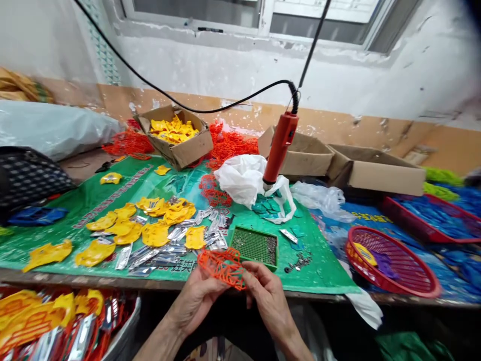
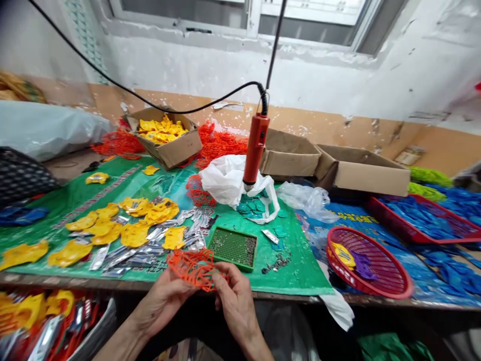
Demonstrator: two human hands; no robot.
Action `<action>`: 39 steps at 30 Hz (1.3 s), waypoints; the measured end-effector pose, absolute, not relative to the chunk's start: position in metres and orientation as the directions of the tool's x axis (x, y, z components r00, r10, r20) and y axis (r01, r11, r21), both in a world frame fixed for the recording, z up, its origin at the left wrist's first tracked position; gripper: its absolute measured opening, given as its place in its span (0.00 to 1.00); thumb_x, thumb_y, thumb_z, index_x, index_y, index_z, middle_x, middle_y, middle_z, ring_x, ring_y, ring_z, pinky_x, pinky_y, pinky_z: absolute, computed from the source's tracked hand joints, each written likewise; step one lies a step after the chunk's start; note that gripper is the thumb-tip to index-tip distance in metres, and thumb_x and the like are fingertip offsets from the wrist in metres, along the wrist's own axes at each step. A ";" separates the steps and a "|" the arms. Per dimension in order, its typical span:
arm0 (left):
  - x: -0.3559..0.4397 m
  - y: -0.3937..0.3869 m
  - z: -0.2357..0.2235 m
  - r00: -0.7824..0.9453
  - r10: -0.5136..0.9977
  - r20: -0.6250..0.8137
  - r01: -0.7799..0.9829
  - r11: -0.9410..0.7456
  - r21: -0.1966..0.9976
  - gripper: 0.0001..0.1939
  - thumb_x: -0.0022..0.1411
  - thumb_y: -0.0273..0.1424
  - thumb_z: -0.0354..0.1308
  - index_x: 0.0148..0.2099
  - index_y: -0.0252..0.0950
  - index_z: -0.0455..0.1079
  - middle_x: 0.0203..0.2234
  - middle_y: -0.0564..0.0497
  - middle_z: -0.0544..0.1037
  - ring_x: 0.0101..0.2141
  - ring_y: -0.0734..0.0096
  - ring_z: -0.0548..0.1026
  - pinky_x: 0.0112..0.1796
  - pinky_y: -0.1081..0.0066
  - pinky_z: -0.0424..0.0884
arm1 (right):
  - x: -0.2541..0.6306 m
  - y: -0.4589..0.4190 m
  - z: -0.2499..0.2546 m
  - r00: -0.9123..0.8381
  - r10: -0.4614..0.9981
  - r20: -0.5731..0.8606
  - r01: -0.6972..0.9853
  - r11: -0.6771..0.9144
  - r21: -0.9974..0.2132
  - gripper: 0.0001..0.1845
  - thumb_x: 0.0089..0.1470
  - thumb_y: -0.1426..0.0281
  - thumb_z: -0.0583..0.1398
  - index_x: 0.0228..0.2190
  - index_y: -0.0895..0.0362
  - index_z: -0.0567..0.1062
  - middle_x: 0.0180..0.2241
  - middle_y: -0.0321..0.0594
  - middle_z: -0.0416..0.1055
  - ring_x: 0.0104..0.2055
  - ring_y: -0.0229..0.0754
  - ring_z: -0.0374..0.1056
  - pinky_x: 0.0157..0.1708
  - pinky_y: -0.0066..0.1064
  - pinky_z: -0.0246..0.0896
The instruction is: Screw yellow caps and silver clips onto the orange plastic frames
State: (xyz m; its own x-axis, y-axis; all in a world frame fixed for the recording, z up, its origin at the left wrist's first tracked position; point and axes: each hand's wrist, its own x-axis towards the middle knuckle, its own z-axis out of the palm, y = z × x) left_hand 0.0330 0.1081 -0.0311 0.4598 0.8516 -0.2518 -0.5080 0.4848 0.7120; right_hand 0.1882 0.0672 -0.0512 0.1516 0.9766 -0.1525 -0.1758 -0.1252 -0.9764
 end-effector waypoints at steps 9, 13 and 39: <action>0.002 0.108 -0.033 0.305 0.921 0.244 0.128 -0.294 0.947 0.30 0.43 0.26 0.73 0.51 0.49 0.76 0.54 0.49 0.75 0.60 0.47 0.63 0.63 0.58 0.51 | 0.209 0.059 -0.047 0.269 0.930 -0.250 -0.249 -0.183 -0.951 0.20 0.47 0.55 0.65 0.31 0.61 0.75 0.14 0.28 0.64 0.11 0.27 0.55 0.12 0.20 0.50; 0.013 0.097 -0.034 0.565 0.778 0.274 0.193 -0.448 0.873 0.18 0.54 0.28 0.66 0.47 0.48 0.79 0.41 0.46 0.82 0.44 0.52 0.76 0.54 0.61 0.64 | 0.196 0.054 -0.032 0.203 0.945 -0.256 -0.237 -0.206 -0.949 0.22 0.46 0.53 0.64 0.30 0.60 0.74 0.15 0.28 0.63 0.11 0.27 0.54 0.12 0.21 0.51; 0.034 0.108 -0.025 0.467 0.778 -0.421 -0.422 0.614 0.667 0.17 0.48 0.22 0.66 0.44 0.33 0.76 0.36 0.44 0.83 0.34 0.64 0.80 0.39 0.66 0.76 | 0.328 0.101 -0.050 0.280 0.911 0.304 0.756 -0.014 -0.655 0.11 0.58 0.64 0.53 0.32 0.56 0.73 0.28 0.40 0.74 0.28 0.40 0.68 0.30 0.30 0.63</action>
State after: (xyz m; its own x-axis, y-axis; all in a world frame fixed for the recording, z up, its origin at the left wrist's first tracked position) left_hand 0.0341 0.1084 -0.0249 0.4666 0.7777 -0.4213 -0.4221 0.6144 0.6666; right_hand 0.3275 0.1007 -0.0503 0.2799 0.9107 0.3039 0.7558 -0.0138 -0.6547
